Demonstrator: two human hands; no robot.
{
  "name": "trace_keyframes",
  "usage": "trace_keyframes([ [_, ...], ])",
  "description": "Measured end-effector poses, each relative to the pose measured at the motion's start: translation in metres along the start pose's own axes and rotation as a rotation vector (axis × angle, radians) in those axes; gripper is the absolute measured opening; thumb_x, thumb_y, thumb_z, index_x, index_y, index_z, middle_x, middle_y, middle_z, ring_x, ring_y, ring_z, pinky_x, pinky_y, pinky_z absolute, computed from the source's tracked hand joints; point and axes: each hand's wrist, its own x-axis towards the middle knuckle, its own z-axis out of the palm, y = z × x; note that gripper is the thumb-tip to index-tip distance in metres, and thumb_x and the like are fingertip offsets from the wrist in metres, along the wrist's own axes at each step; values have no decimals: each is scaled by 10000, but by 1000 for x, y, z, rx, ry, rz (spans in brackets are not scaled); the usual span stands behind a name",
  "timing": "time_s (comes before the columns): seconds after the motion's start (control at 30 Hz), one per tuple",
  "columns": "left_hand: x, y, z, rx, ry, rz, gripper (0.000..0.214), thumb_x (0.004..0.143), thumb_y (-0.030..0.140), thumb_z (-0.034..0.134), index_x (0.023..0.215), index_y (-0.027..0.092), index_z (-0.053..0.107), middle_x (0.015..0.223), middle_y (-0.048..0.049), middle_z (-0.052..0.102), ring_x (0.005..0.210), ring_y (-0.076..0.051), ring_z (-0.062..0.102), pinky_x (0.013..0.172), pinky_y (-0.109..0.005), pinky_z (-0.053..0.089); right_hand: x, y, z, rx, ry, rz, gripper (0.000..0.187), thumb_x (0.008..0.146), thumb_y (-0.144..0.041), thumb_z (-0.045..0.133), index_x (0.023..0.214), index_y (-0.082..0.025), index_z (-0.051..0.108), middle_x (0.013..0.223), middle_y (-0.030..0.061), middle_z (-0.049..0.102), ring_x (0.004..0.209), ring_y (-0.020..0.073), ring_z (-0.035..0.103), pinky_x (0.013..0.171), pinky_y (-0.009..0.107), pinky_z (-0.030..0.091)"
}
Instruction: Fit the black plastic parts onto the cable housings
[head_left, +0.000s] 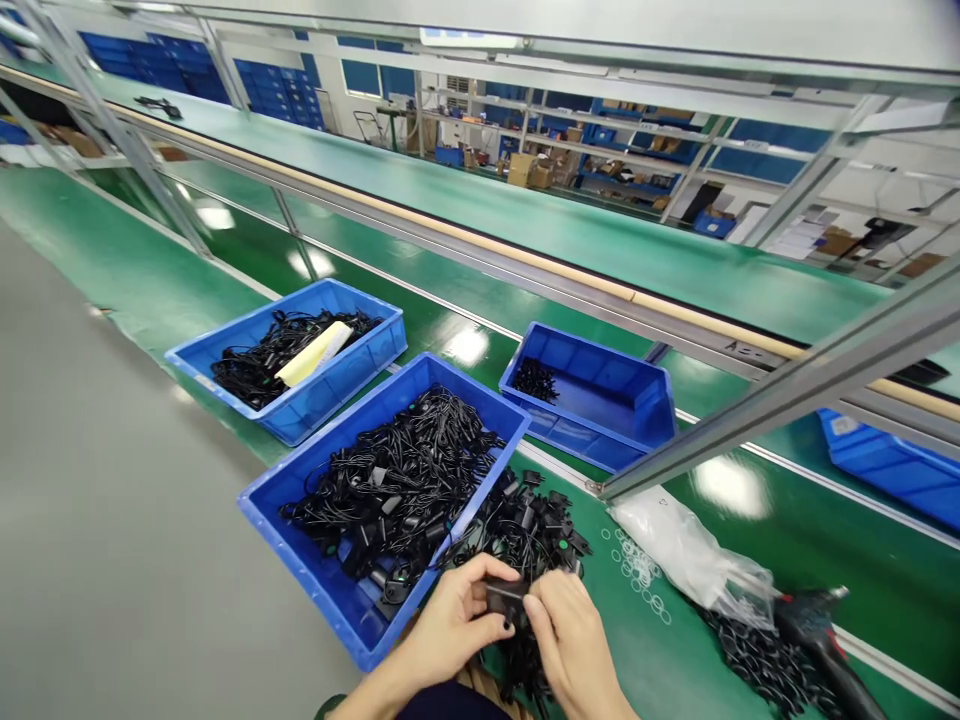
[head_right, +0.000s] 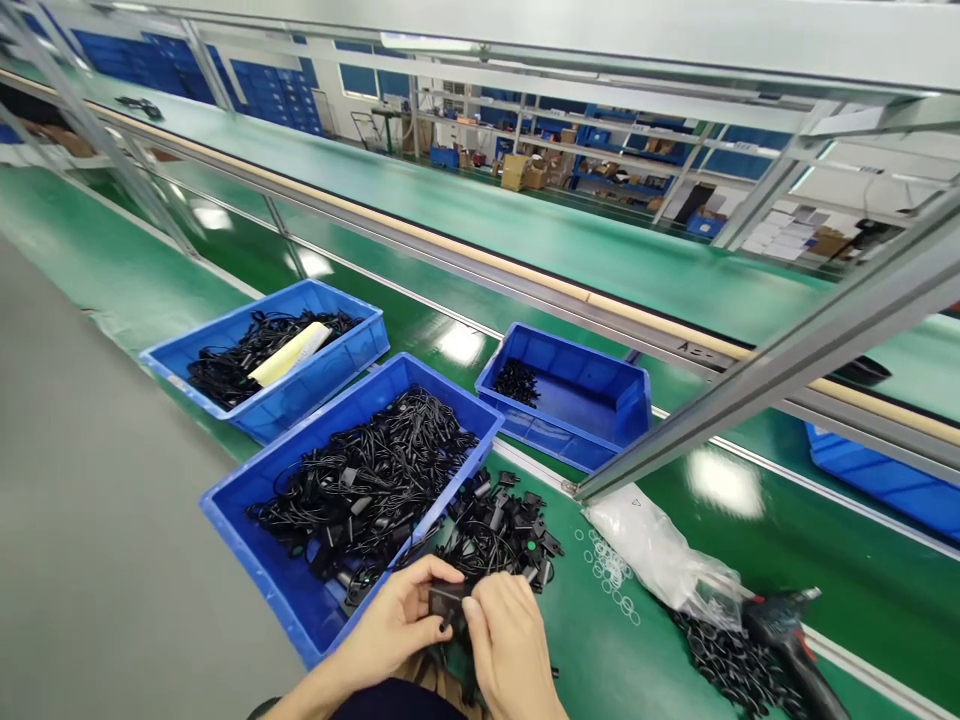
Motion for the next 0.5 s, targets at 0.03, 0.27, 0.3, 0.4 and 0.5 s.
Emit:
trace_keyframes([
  [0.03,-2,-2,3,91,27,30,350,728,118,753,1051,180,635,900,-17,616,815,-148,612,743,-257,518,-5,5,4,68,-13,112,432,1021,-402,368,647,-210,465,633,6,521,618,166,466,631,303,337],
  [0.27,-4,-12,27,628,117,230,399,742,54,610,1113,199,594,1037,-59,633,909,-194,621,821,-306,530,-31,24,32,702,51,575,584,841,-706,557,1220,-262,549,970,60,680,475,130,521,462,284,425],
  [0.3,-1,-10,21,608,50,235,438,736,38,581,1144,200,581,1064,-65,647,945,-198,632,856,-312,531,-32,25,33,745,37,584,609,826,-681,608,1258,-260,526,975,69,675,452,119,513,435,275,420],
  [0.4,17,-4,-23,604,-40,183,540,687,-15,445,1166,186,593,1082,-73,681,999,-189,658,913,-318,530,-34,31,32,830,0,617,510,870,-623,608,1171,-214,563,725,10,605,447,109,516,453,243,420],
  [0.5,47,-3,-92,1044,131,25,567,661,9,419,1148,199,638,1166,-76,676,1126,-210,620,1043,-387,459,-38,37,30,942,8,627,469,900,-606,585,1139,-203,556,656,-27,547,438,80,475,455,211,375],
])
